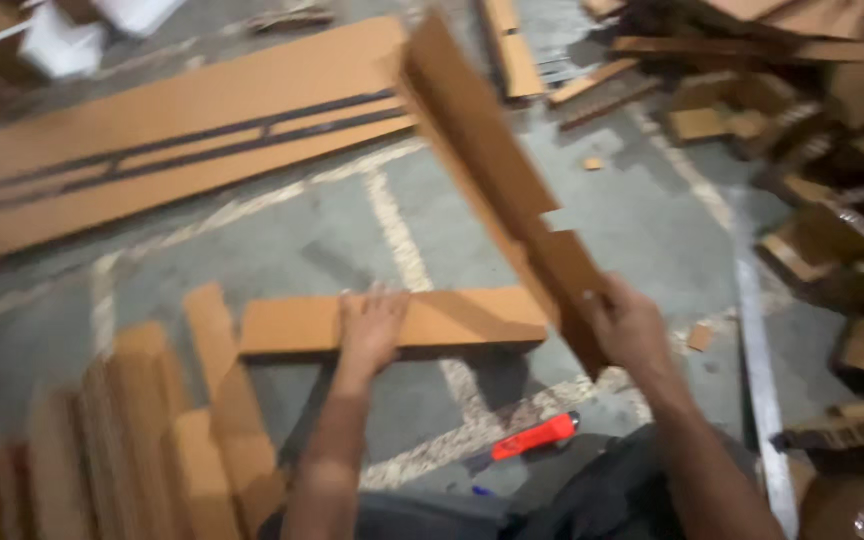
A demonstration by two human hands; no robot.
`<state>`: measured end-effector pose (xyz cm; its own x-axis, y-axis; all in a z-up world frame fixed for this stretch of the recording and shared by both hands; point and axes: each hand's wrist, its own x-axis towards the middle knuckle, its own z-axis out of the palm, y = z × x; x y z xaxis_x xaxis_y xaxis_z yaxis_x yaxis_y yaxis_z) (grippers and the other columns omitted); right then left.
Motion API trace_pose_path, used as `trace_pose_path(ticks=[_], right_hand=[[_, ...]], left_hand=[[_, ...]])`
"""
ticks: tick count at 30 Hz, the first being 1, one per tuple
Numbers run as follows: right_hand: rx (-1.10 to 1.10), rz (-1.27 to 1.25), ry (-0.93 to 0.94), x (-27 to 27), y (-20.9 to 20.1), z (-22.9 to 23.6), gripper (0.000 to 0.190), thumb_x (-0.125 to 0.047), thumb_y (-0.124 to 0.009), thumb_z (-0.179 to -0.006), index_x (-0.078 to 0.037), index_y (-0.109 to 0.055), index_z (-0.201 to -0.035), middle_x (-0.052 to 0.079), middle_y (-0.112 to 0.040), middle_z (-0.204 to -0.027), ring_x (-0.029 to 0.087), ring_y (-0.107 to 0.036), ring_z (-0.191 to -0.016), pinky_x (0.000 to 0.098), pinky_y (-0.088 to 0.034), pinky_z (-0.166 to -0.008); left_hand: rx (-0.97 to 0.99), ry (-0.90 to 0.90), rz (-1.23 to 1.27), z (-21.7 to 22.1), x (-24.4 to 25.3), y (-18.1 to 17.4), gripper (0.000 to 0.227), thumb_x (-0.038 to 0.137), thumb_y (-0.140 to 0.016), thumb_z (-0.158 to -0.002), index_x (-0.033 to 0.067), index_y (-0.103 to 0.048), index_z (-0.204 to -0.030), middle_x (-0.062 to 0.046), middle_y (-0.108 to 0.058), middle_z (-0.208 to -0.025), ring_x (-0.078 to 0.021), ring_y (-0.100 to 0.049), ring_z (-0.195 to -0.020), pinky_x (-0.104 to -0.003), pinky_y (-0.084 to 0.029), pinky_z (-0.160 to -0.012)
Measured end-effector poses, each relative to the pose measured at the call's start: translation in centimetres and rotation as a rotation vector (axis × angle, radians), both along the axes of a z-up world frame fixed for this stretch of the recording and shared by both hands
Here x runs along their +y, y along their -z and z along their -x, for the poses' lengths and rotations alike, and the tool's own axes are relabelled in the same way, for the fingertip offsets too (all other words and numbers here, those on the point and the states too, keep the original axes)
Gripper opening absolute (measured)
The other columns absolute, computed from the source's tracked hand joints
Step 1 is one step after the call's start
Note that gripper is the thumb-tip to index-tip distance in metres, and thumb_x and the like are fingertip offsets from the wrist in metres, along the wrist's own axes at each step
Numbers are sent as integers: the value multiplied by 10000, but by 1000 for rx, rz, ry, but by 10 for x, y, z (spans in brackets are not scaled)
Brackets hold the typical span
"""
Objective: The person assembles corrugated cardboard pieces into box-like structures by folding and cutting them with a utility knife. They repeatedly pick up flat cardboard pieces, fold them into shape, trim edges, and set the finished units aside.
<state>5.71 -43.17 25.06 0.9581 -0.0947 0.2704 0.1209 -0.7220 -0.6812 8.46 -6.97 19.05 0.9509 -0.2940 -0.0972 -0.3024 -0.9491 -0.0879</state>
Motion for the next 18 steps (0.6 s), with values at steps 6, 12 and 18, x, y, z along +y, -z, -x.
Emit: trace_pose_path(ticks=[6, 12, 18], right_hand=[[-53, -7, -15, 2, -7, 1, 217, -171, -681, -936, -95, -687, -1139, 201, -722, -897, 380, -713, -800, 432, -555, -671], [-182, 99, 30, -17, -14, -3, 268, -152, -700, -930, -98, -711, -1192, 191, -727, -950, 359, -717, -840, 434, -557, -730], [-309, 144, 154, -43, -6, -9, 479, -95, -648, -984, -67, -618, -1462, 239, -687, -1107, 415, -674, -995, 478, -531, -865]], left_hand=[[67, 167, 8, -35, -45, 18, 843, 195, -786, -721, 181, -424, -1482, -91, -591, -1301, -290, -507, -1276, -681, -284, -1051], [-87, 354, 712, -111, -184, 81, 245, 251, -485, -1060, 204, -639, -1244, -63, -697, -1226, -269, -605, -1263, -518, -471, -1125], [-70, 569, 470, -99, -381, 91, 318, 222, -526, -1022, 197, -569, -1336, -70, -599, -1358, -250, -539, -1330, -554, -439, -1132]])
